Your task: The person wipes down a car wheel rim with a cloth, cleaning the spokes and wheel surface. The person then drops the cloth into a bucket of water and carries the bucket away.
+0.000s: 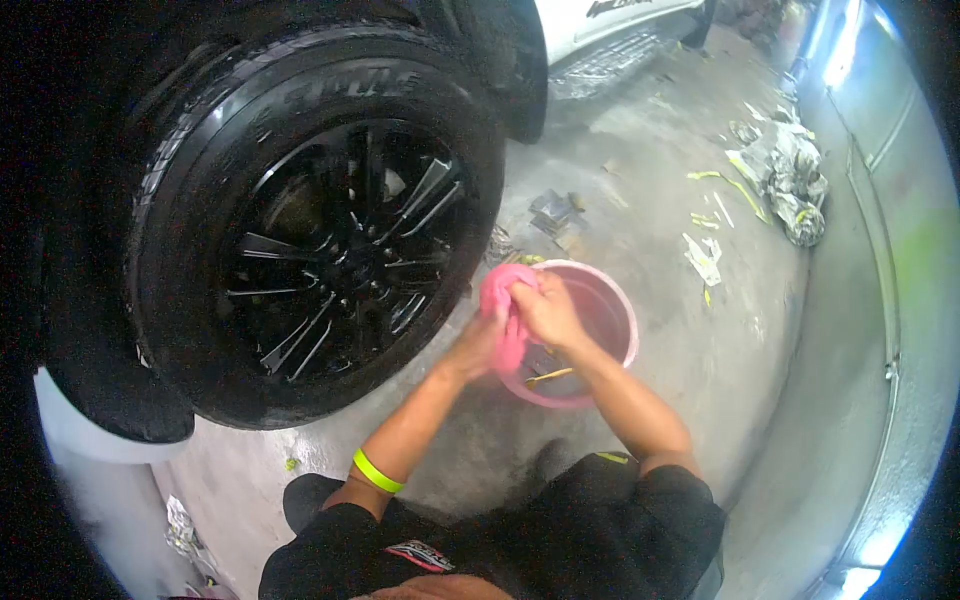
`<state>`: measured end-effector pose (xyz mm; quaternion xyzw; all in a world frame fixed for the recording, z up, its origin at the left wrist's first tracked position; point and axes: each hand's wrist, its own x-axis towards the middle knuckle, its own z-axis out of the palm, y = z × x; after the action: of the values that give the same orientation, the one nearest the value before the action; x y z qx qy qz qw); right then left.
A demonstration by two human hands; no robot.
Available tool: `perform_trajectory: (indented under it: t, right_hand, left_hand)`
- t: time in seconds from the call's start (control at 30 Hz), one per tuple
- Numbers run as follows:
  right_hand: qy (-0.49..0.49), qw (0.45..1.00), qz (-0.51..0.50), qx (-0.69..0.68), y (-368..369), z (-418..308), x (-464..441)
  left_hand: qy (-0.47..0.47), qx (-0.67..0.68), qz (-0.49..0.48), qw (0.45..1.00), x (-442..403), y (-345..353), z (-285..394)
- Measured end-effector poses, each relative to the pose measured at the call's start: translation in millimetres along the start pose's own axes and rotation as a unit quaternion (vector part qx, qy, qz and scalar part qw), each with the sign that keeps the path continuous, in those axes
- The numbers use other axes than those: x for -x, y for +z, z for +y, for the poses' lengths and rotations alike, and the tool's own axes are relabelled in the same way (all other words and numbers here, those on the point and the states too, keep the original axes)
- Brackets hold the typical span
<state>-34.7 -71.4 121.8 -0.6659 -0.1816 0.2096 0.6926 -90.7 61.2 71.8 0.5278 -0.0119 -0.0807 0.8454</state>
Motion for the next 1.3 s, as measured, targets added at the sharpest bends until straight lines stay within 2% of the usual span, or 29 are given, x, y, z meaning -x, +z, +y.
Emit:
perform_trajectory:
  t: [0.07, 0.1, 0.17, 0.23, 0.27, 0.33, 0.37, 0.4, 0.43, 0.47, 0.53, 0.57, 0.6, 0.63, 0.7, 0.73, 0.8, 0.87, 0.93, 0.97, 1.0, 1.03, 1.07, 1.13, 1.17, 1.2, 1.23, 1.27, 1.3]
  right_hand:
    - [-0.096, 0.976, 0.148, 0.128, 5, 71, -23]
    - [-0.092, 0.975, 0.159, 0.127, 2, 93, -28]
    - [-0.233, 0.862, 0.252, 0.374, -7, 119, -33]
    - [-0.176, 0.887, 0.243, 0.35, -17, 94, -26]
    - [-0.12, 0.916, 0.214, 0.318, -19, 83, -22]
    - [-0.159, 0.895, 0.235, 0.343, -18, 72, -13]
    - [-0.055, 0.961, 0.096, 0.252, -21, 49, -8]
    - [0.045, 0.987, -0.046, 0.146, -31, 30, -4]
    - [0.002, 0.987, -0.149, 0.063, -46, 22, -3]
    - [-0.044, 0.967, -0.252, -0.018, -62, 12, -4]
    - [-0.038, 0.973, -0.225, 0.045, -90, -13, 11]
    - [-0.208, 0.898, -0.108, 0.372, -92, -22, 19]
    - [-0.347, 0.685, 0.019, 0.641, -93, -24, 23]
    - [-0.348, 0.694, 0.011, 0.63, -94, -20, 24]
    - [-0.502, 0.665, -0.015, 0.553, -93, -4, 28]
    - [-0.498, 0.678, -0.024, 0.54, -97, -5, 26]
    - [-0.658, 0.625, -0.011, 0.421, -109, -28, 21]
    - [-0.675, 0.628, -0.008, 0.386, -91, -58, 33]
    - [-0.802, 0.481, 0.045, 0.351, -72, -66, 32]
    - [-0.842, 0.424, 0.104, 0.316, -62, -73, 22]
    - [-0.839, 0.427, 0.105, 0.32, -65, -76, 26]
    - [-0.802, 0.455, 0.082, 0.378, -68, -78, 29]
    - [-0.761, 0.48, 0.059, 0.433, -69, -81, 32]
    - [-0.735, 0.491, 0.072, 0.463, -70, -79, 32]
    - [-0.691, 0.504, 0.062, 0.515, -73, -73, 28]
    - [-0.644, 0.514, 0.052, 0.564, -76, -66, 25]
    - [-0.599, 0.556, 0.007, 0.577, -80, -58, 23]
    - [-0.601, 0.559, 0.003, 0.571, -81, -49, 20]
    - [-0.527, 0.583, -0.004, 0.619, -81, -38, 18]
  left_hand:
    - [0.001, 0.066, 0.025, 0.997, -3, 19, -14]
    - [0.006, 0.131, 0.057, 0.99, -2, 26, -19]
    - [0.03, 0.124, 0.051, 0.991, 7, 40, -16]
    - [0.082, 0.121, 0.012, 0.989, 8, 39, -23]
    - [0.071, 0.119, -0.005, 0.99, 5, 28, -29]
    - [-0.008, -0.015, -0.037, 0.999, 8, 9, -27]
    - [-0.025, -0.017, -0.05, 0.998, 8, 1, -23]
    - [-0.068, 0.057, -0.042, 0.995, 5, -5, -17]
    - [-0.108, 0.131, -0.031, 0.985, 0, -6, -11]
    - [-0.129, 0.118, 0.045, 0.984, -1, 4, 3]
    - [-0.179, 0.215, 0.06, 0.958, -8, -15, 8]
    - [-0.187, 0.213, 0.065, 0.957, -8, -11, 12]
    - [-0.22, 0.264, -0.015, 0.939, -8, -1, 25]
    - [-0.249, 0.315, -0.089, 0.912, -7, 7, 41]
    - [-0.286, 0.274, -0.144, 0.907, -1, 43, 60]
    - [-0.291, 0.281, -0.125, 0.906, 5, 56, 63]
    - [-0.342, 0.313, -0.266, 0.845, 11, 77, 66]
    - [-0.306, 0.294, -0.282, 0.861, 25, 98, 67]
    - [-0.271, 0.276, -0.304, 0.871, 45, 92, 46]
    - [-0.234, 0.191, -0.261, 0.917, 58, 69, 17]
    - [-0.194, 0.103, -0.217, 0.951, 64, 57, 0]
    - [-0.141, 0.308, -0.429, 0.837, 35, 94, 29]
    - [-0.145, 0.308, -0.431, 0.836, 31, 96, 34]
    - [-0.302, 0.242, -0.306, 0.87, 29, 85, 47]
    - [-0.281, 0.092, -0.295, 0.908, 18, 76, 58]
    - [-0.285, -0.159, -0.25, 0.912, 6, 77, 81]
    - [-0.234, -0.254, -0.205, 0.916, -4, 78, 77]
    - [-0.182, -0.345, -0.158, 0.907, -11, 77, 71]
    - [-0.087, -0.403, -0.167, 0.895, -22, 68, 62]
